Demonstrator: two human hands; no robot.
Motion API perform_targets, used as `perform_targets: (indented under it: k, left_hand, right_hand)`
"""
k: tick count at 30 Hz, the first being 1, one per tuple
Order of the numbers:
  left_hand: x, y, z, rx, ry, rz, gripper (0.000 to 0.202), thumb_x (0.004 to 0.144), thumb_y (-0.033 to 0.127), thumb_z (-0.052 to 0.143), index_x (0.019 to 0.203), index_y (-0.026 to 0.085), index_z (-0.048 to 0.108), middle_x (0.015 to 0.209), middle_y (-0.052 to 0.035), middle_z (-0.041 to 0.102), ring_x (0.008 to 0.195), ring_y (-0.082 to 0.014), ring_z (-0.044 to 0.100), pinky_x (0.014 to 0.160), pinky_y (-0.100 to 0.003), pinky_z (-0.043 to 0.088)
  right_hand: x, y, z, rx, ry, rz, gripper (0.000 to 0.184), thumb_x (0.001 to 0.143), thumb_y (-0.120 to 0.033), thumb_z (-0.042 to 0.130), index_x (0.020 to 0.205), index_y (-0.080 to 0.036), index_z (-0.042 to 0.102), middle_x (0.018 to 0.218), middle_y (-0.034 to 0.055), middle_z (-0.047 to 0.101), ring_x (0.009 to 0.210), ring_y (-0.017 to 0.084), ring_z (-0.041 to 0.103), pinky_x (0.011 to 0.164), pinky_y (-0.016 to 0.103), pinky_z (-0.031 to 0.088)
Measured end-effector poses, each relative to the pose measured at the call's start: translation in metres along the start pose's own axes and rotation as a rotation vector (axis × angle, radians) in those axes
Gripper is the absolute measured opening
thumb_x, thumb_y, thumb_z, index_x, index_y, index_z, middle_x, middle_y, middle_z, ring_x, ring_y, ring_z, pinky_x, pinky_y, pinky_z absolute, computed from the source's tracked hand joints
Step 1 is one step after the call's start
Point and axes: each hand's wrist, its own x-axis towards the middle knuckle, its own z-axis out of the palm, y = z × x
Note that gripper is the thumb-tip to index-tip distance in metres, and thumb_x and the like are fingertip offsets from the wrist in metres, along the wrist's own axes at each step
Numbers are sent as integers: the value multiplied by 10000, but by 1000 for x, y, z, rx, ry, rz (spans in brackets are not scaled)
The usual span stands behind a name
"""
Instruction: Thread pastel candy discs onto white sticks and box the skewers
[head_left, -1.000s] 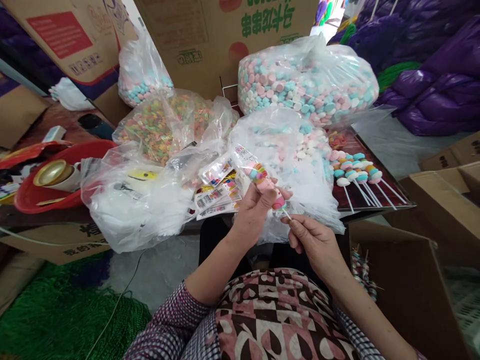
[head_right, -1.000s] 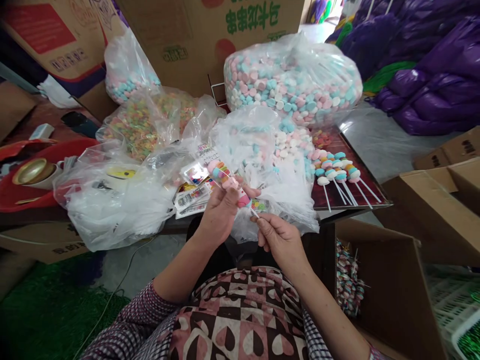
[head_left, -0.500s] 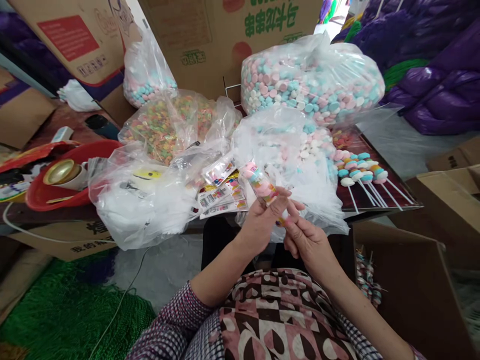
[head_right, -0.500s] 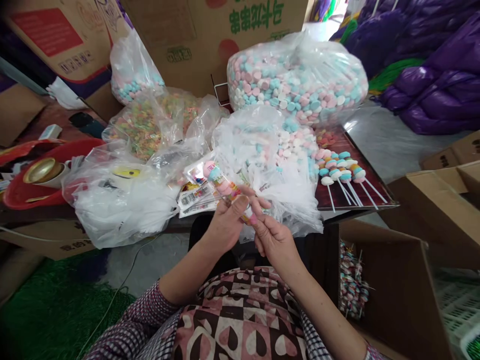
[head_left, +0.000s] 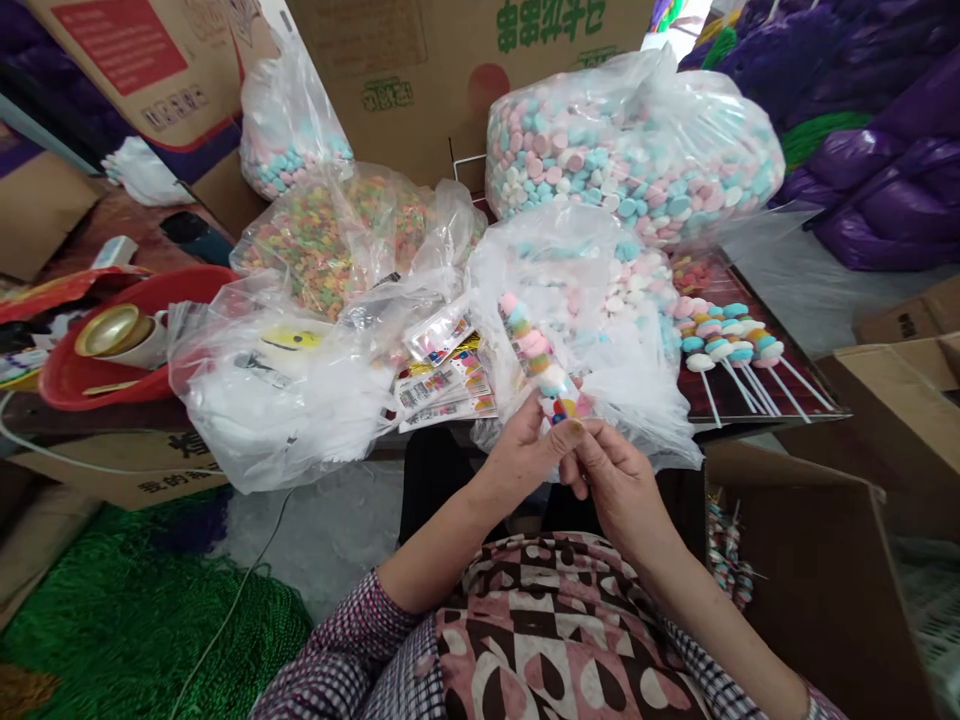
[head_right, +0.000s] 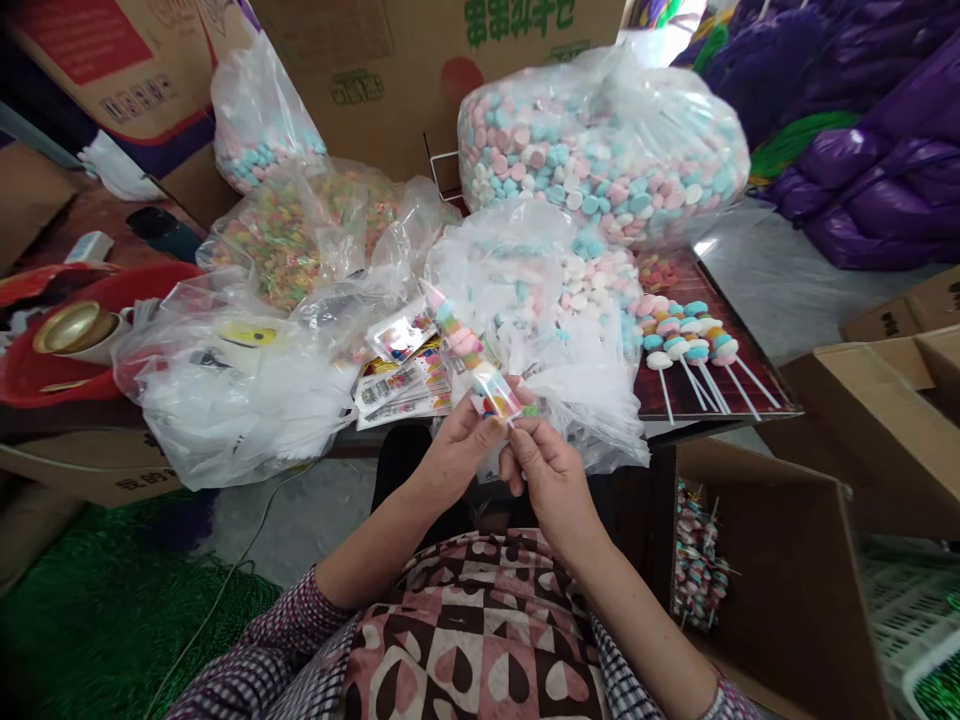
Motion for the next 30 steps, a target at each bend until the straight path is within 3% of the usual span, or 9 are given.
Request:
perform_targets:
  k: [5, 8, 11, 13, 15, 19, 23, 28, 30]
  left_hand:
    - [2, 3, -8, 100, 65, 104, 392, 853, 602, 603, 937, 224, 666, 833, -22, 670, 797, -163, 602, 778, -299, 501]
    - [4, 5, -13, 451, 135, 225, 345, 901, 539, 563, 840, 216, 668, 793, -30, 650, 782, -177, 569, 794, -319, 460]
    - [5, 4, -19, 772, 188, 371, 360, 934, 498, 505, 768, 211, 644, 748, -58, 620, 769, -208, 530, 773, -347, 420]
    - [5, 1, -19, 857, 157, 399, 371, 952, 477, 465, 744, 212, 623, 731, -63, 609, 765, -217, 524, 760, -348, 408]
    - [5, -2, -16, 878, 123, 403, 383, 963, 474, 433, 736, 218, 604, 737, -63, 609, 761, -218, 530, 750, -340, 402]
    - [5, -6, -8, 872, 116, 402, 440, 944, 547, 431, 668, 224, 545, 700, -59, 586, 724, -216, 522, 745, -346, 393]
    - [1, 3, -10, 768, -40, 257, 498, 963, 564, 394, 638, 213, 530, 622, -27, 565, 653, -178, 511, 720, -328, 399]
    - [1, 16, -21, 333, 118, 129, 512, 850, 681, 543, 953, 189, 640, 891, -38, 683, 828, -171, 600, 777, -297, 445]
    - [5, 18, -18, 101, 106, 101, 595, 809, 719, 567, 1072, 192, 648, 955, -54, 699, 841, -173, 626, 780, -300, 470]
  right_hand:
    - [-1, 5, -5, -3, 3, -4, 304, 904, -503, 610, 868, -202, 589, 560, -45, 549, 449, 93, 425, 449, 230, 321]
    - [-2, 3, -6, -72, 5, -45, 272, 934, -479, 569, 941, -210, 603, 586, -43, 563, 464, 105, 454, 465, 240, 350]
    - [-5, -3, -9, -288, 54, -136, 343, 962, -431, 527, 1234, -228, 575, 660, -28, 617, 499, 133, 505, 528, 279, 416]
    - [-5, -6, -12, -446, 53, -195, 430, 970, -400, 504, 1364, -229, 526, 680, -20, 634, 510, 148, 524, 570, 302, 444]
    - [-5, -5, -13, -539, 40, -245, 399, 965, -386, 496, 1317, -222, 587, 639, -22, 612, 502, 154, 520, 580, 311, 453]
    - [-3, 2, -11, -564, 96, -309, 299, 955, -392, 499, 1088, -216, 701, 551, -34, 536, 478, 149, 479, 554, 303, 451]
    - [-3, 3, -11, -494, 111, -285, 278, 959, -413, 495, 980, -227, 700, 571, -27, 546, 467, 136, 458, 506, 285, 431]
    - [-5, -2, -11, -447, 71, -232, 273, 964, -396, 494, 824, -235, 665, 636, -6, 594, 489, 132, 498, 504, 280, 425]
    - [-6, -1, -10, -456, 72, -238, 276, 965, -400, 491, 816, -235, 655, 643, -8, 595, 486, 128, 493, 508, 280, 428]
